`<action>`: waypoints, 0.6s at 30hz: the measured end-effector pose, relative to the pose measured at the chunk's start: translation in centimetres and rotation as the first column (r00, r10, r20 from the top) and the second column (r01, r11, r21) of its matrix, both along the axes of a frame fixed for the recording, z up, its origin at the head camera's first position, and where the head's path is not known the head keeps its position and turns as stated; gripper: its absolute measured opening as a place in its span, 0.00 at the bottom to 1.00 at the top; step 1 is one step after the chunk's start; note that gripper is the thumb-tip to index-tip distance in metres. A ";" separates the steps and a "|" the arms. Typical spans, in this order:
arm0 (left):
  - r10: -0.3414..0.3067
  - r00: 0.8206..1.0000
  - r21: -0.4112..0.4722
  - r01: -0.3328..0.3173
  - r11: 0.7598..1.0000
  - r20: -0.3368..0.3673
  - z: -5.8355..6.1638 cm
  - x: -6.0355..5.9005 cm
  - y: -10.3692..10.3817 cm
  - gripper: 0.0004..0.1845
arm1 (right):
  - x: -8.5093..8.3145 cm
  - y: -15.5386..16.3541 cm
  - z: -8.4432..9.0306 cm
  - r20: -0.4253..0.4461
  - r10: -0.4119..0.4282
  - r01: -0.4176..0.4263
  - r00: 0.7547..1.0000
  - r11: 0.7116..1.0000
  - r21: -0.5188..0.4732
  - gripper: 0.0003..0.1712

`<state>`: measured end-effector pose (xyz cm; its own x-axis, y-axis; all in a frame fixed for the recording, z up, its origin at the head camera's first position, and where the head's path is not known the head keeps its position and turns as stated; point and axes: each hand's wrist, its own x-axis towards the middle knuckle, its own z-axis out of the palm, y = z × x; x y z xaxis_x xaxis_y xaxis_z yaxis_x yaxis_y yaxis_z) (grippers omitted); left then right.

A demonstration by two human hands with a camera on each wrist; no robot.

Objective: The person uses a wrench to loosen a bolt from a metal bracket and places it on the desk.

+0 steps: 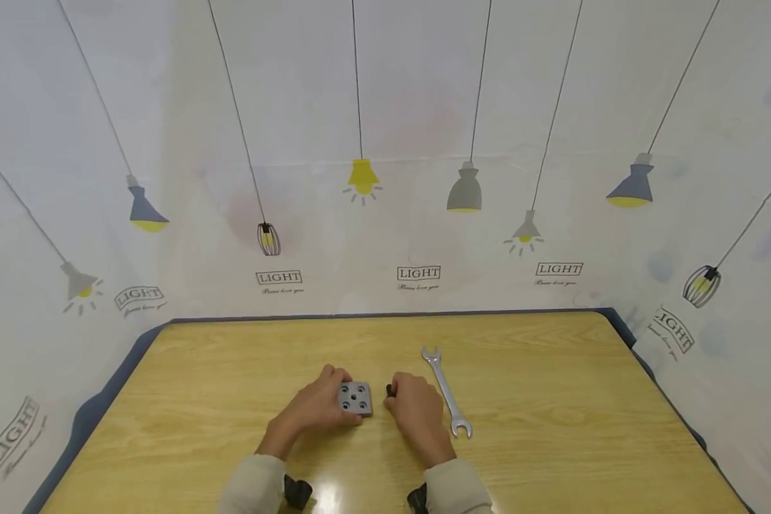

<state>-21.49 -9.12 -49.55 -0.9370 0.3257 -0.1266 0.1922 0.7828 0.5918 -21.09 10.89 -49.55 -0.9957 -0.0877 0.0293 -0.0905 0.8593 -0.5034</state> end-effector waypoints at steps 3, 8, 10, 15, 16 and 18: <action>0.007 1.000 -0.060 -0.008 0.998 -0.027 -0.1 -0.3 0.2 0.36 | -0.1 0.2 0.0 0.000 0.001 -0.001 1.000 1.000 -0.007 0.11; 0.012 1.000 -0.081 -0.014 0.997 -0.025 -0.5 -1.0 0.3 0.36 | -0.4 0.4 0.0 0.038 0.000 0.001 0.999 1.000 -0.028 0.11; 0.015 1.000 -0.079 -0.016 0.997 -0.010 -0.6 -1.1 0.2 0.37 | -0.4 0.5 -0.1 0.052 -0.001 0.003 0.999 0.999 -0.033 0.12; 0.025 1.000 -0.068 -0.024 0.997 0.009 -0.8 -1.4 -0.4 0.40 | -0.4 1.1 -0.1 0.064 0.011 -0.008 0.998 0.999 -0.054 0.15; 0.026 1.000 -0.072 -0.026 0.997 0.005 -0.7 -1.5 -0.6 0.40 | -0.4 1.4 0.0 0.058 0.014 -0.010 0.998 0.998 -0.061 0.16; 0.031 0.999 -0.065 -0.032 0.997 -0.013 -0.3 -1.5 -1.1 0.40 | -0.4 2.4 0.5 0.041 0.019 -0.016 0.999 0.998 -0.064 0.17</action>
